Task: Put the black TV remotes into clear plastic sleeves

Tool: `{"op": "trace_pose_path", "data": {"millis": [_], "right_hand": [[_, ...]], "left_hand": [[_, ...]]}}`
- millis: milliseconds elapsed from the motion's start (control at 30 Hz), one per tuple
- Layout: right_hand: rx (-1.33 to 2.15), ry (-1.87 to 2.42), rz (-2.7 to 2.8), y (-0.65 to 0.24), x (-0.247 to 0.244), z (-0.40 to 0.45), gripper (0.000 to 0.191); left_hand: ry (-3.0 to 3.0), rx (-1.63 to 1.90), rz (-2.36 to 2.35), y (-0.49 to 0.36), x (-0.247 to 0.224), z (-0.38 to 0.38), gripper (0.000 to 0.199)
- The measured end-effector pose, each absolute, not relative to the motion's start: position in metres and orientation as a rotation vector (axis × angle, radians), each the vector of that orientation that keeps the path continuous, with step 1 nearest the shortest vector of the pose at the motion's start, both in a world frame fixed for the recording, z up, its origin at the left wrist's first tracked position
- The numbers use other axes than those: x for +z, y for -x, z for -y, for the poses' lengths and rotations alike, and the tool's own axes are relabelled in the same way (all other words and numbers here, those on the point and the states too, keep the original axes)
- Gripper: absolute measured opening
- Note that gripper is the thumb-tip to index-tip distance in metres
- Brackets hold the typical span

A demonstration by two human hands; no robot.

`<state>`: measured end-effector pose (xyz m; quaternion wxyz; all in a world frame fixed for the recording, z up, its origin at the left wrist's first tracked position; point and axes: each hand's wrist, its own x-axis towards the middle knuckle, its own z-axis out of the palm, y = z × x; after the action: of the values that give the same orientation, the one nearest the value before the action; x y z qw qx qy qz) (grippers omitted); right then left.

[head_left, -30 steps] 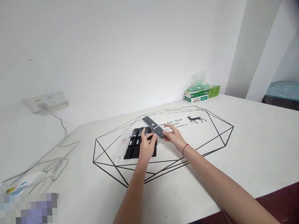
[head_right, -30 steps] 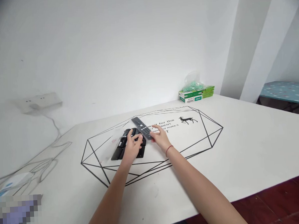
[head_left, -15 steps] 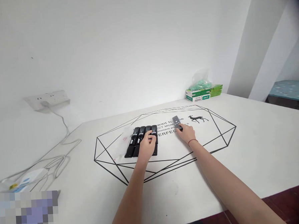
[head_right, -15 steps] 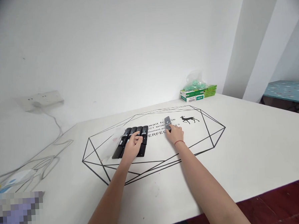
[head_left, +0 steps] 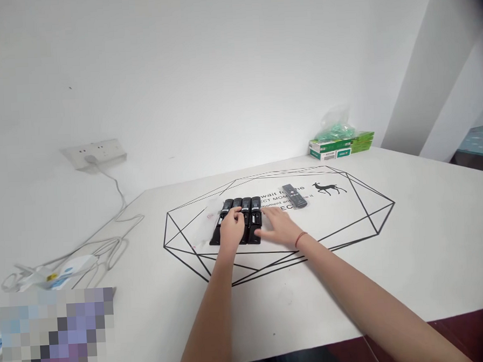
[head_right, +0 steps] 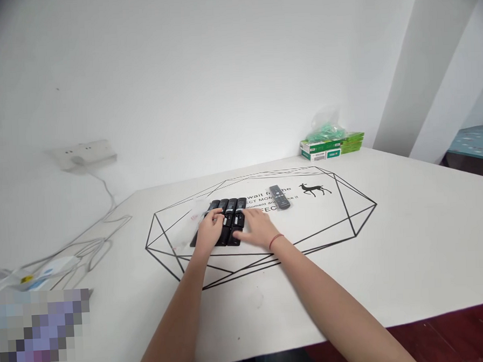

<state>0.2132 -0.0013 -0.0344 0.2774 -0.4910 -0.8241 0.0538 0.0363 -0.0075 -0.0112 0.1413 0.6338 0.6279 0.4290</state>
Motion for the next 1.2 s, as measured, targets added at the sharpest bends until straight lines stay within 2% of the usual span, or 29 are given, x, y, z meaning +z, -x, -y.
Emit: {"op": "trace_pose_path", "data": {"millis": [100,333,533,700,833,967,1200], "right_hand": [[0.166,1.196,2.384,-0.19,-0.037,0.013,0.074],[0.186,1.145,2.487,-0.199,-0.03,0.019,0.048],[0.442,1.159,2.555,-0.218,-0.013,0.027,0.048],[0.502,1.262,2.545,-0.22,-0.007,0.036,0.044],[0.591,1.117,2.513,-0.224,0.004,0.039,0.041],[0.485,1.053,2.328,-0.223,0.003,0.03,0.041],[0.378,1.161,2.331,-0.216,-0.032,0.008,0.038]], "left_hand": [[-1.866,1.224,-1.832,-0.035,-0.012,0.008,0.028],[-1.997,1.065,-1.851,-0.038,-0.014,0.013,0.029],[-2.049,1.022,-1.846,-0.039,-0.015,0.013,0.027],[-2.06,0.984,-1.851,-0.041,-0.016,0.014,0.027],[-2.111,0.956,-1.869,-0.044,-0.015,0.016,0.028],[-2.17,0.941,-1.939,-0.049,-0.014,0.017,0.03],[-2.262,0.791,-1.829,-0.065,-0.017,0.023,0.032]]}}
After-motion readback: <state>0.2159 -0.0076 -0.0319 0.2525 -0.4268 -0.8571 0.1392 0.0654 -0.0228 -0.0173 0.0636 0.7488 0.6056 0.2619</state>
